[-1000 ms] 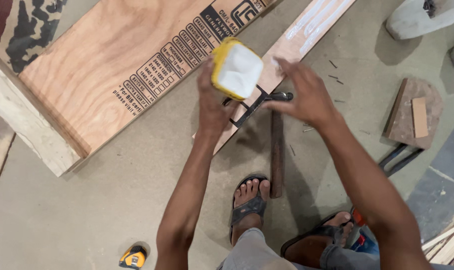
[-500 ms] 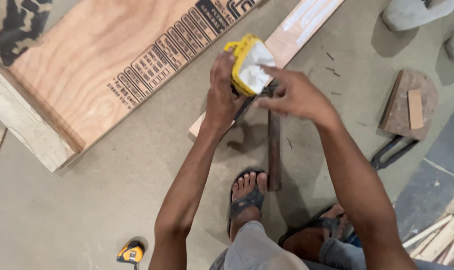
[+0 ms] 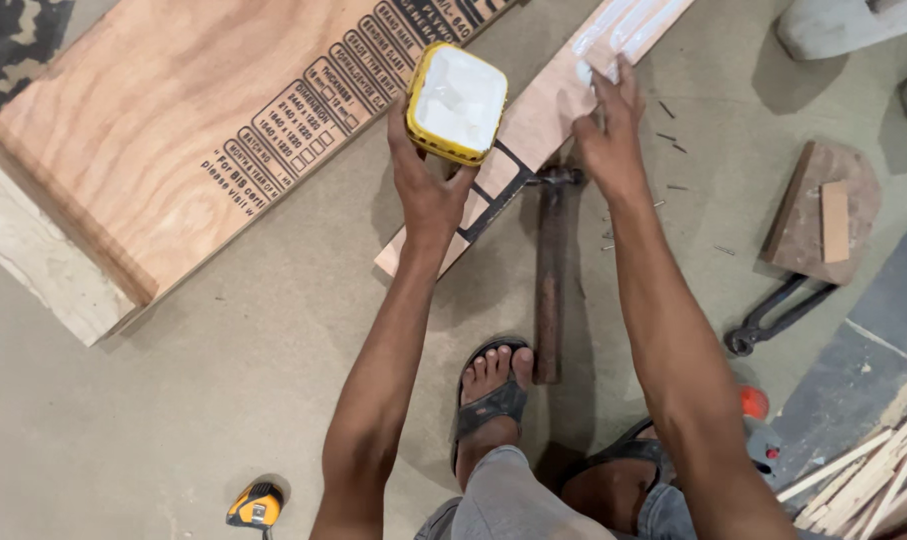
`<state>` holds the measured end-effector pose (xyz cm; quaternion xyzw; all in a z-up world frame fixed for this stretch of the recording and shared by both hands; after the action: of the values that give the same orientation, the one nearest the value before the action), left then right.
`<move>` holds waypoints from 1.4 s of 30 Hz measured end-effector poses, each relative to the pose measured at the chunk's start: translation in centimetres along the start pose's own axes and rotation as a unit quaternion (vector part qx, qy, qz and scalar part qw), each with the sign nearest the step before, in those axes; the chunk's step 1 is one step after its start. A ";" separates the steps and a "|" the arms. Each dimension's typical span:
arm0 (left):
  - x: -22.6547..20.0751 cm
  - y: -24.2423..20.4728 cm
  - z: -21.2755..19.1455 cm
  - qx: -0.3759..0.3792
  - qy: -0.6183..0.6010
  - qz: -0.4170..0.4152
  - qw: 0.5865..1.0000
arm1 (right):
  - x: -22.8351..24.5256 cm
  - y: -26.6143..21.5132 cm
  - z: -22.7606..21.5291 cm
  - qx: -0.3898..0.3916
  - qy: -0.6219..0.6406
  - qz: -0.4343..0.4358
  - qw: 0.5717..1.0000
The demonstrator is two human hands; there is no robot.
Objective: The person hammers nails into a thin wooden strip, applies white adhesive to the strip and a larger plywood board, then joins the pieces and hammers the nails to secure the assembly.
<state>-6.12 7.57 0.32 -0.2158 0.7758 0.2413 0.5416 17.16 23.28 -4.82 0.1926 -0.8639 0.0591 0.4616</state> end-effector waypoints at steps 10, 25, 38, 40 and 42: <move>0.9 -1.2 -3.8 -0.022 -0.029 -0.040 0.999 | -1.8 2.3 3.3 -0.001 -0.128 0.096 0.987; 1.9 -2.6 -7.0 -0.042 -0.075 -0.044 0.995 | 4.6 -5.6 11.1 0.134 -0.232 0.034 0.963; 1.5 -3.2 -9.2 -0.034 -0.022 0.040 0.998 | 13.4 -10.5 13.9 0.177 -0.443 -0.067 0.876; 1.5 -3.2 -9.5 -0.015 0.020 0.056 0.998 | 16.1 -11.3 12.0 0.163 -0.422 -0.124 0.883; 0.3 -3.0 -9.4 -0.004 0.092 0.139 0.986 | 18.1 -10.6 8.1 0.164 -0.294 -0.140 0.931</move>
<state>-11.33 -0.54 2.44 -0.1296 0.8437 0.2968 0.4281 5.98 6.22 4.65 0.3934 -0.9035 0.0755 0.1525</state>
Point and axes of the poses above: each hand's wrist, its own y-axis towards the middle knuckle, its own z-axis out of the palm, x = y × z, the point moved 9 cm from there along y, towards the middle knuckle, and after that the axes turned 2 degrees about -z, right-handed, at the moved point
